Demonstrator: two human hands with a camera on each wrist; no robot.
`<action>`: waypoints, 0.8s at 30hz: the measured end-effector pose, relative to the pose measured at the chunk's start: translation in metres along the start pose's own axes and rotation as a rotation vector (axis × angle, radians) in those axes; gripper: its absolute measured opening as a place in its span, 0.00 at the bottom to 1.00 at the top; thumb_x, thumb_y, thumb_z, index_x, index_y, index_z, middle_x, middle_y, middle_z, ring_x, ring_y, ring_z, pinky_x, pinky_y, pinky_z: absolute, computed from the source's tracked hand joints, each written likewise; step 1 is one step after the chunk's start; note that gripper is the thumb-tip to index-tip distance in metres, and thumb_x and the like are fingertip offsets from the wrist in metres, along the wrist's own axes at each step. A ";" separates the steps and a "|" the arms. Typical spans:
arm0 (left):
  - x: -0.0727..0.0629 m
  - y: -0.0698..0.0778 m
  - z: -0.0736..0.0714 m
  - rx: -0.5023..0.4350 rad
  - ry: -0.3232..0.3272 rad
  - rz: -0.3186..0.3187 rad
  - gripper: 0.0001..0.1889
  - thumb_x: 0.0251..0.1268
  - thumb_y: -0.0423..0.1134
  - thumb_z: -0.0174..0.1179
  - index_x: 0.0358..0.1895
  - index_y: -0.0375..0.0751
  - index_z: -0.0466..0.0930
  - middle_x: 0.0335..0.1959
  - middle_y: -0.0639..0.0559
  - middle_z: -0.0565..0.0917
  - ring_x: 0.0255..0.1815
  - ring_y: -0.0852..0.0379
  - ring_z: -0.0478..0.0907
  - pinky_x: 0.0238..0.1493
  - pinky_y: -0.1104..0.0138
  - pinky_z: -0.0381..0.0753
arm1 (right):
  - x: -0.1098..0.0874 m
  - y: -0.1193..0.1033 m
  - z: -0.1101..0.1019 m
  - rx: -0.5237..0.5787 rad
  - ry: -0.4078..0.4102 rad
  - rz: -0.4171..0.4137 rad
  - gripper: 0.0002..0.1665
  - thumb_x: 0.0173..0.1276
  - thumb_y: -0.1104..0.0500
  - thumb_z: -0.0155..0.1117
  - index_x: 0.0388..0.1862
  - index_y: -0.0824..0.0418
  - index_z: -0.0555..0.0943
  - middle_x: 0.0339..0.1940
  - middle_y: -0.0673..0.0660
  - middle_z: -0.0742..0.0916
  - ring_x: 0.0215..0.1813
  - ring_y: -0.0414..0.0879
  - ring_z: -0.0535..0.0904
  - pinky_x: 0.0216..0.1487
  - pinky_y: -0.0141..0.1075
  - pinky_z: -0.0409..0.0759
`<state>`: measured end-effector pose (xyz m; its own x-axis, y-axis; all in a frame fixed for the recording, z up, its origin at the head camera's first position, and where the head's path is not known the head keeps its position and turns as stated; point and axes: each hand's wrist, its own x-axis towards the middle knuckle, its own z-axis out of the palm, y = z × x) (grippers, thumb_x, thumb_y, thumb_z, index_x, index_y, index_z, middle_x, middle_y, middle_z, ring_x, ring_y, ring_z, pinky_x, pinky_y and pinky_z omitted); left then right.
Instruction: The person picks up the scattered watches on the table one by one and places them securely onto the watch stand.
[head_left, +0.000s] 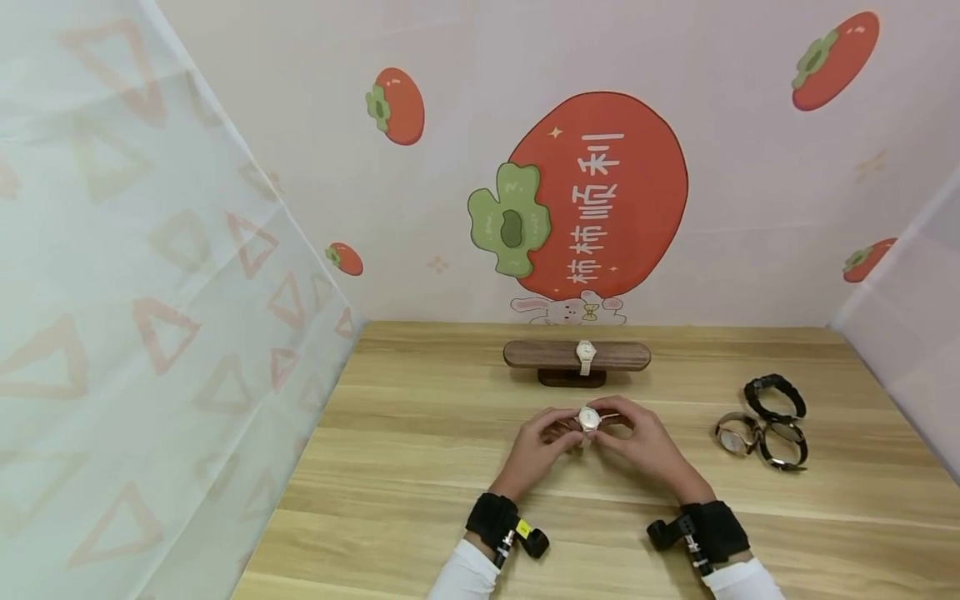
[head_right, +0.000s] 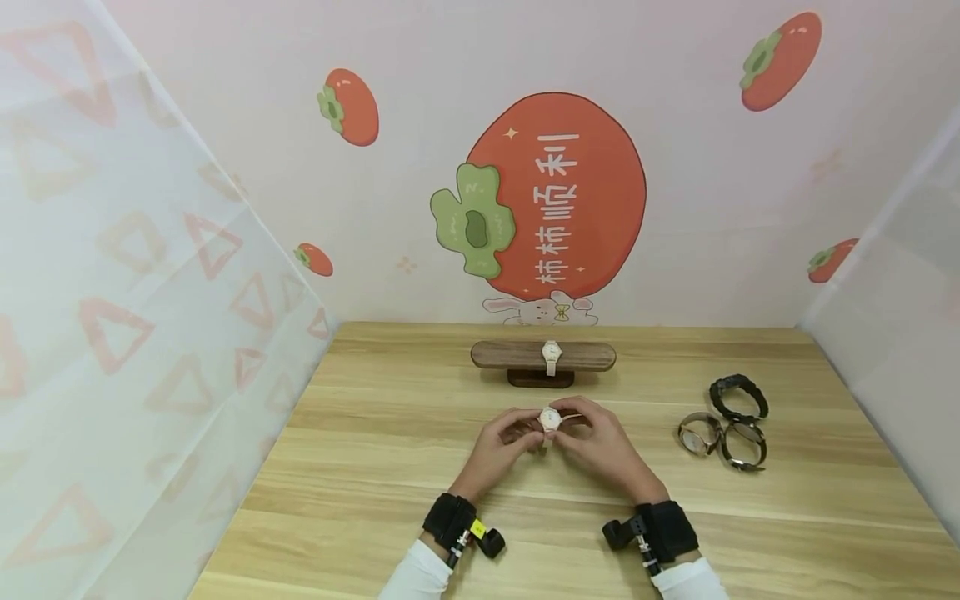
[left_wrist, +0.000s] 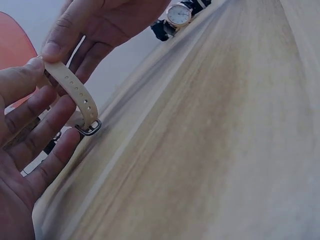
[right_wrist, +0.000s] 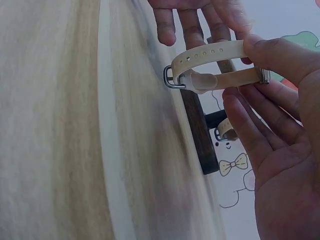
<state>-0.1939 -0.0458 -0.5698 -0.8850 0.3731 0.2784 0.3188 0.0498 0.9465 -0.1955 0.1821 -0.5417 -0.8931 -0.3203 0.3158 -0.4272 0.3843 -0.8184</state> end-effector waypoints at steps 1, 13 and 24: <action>0.001 0.000 0.000 0.005 -0.002 -0.006 0.20 0.76 0.41 0.67 0.68 0.50 0.83 0.53 0.45 0.87 0.47 0.62 0.87 0.48 0.66 0.91 | 0.000 0.000 -0.001 -0.001 0.000 0.003 0.24 0.67 0.65 0.79 0.61 0.58 0.85 0.56 0.56 0.90 0.53 0.46 0.89 0.60 0.47 0.89; 0.015 0.000 -0.018 0.086 0.048 -0.029 0.20 0.78 0.42 0.65 0.68 0.41 0.82 0.52 0.44 0.88 0.48 0.54 0.87 0.48 0.65 0.90 | 0.004 0.002 -0.021 -0.071 0.029 -0.015 0.27 0.64 0.70 0.79 0.62 0.65 0.84 0.56 0.62 0.89 0.54 0.56 0.88 0.59 0.54 0.88; 0.031 -0.003 -0.050 0.227 0.286 -0.038 0.16 0.74 0.42 0.70 0.57 0.37 0.85 0.46 0.48 0.88 0.47 0.56 0.85 0.46 0.71 0.86 | 0.007 0.011 -0.050 -0.168 0.076 -0.020 0.27 0.62 0.69 0.82 0.60 0.64 0.84 0.56 0.61 0.89 0.56 0.45 0.87 0.61 0.49 0.88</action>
<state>-0.2393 -0.0804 -0.5562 -0.9464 0.0943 0.3089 0.3229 0.2753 0.9055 -0.2141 0.2277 -0.5244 -0.8896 -0.2654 0.3718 -0.4568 0.5199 -0.7218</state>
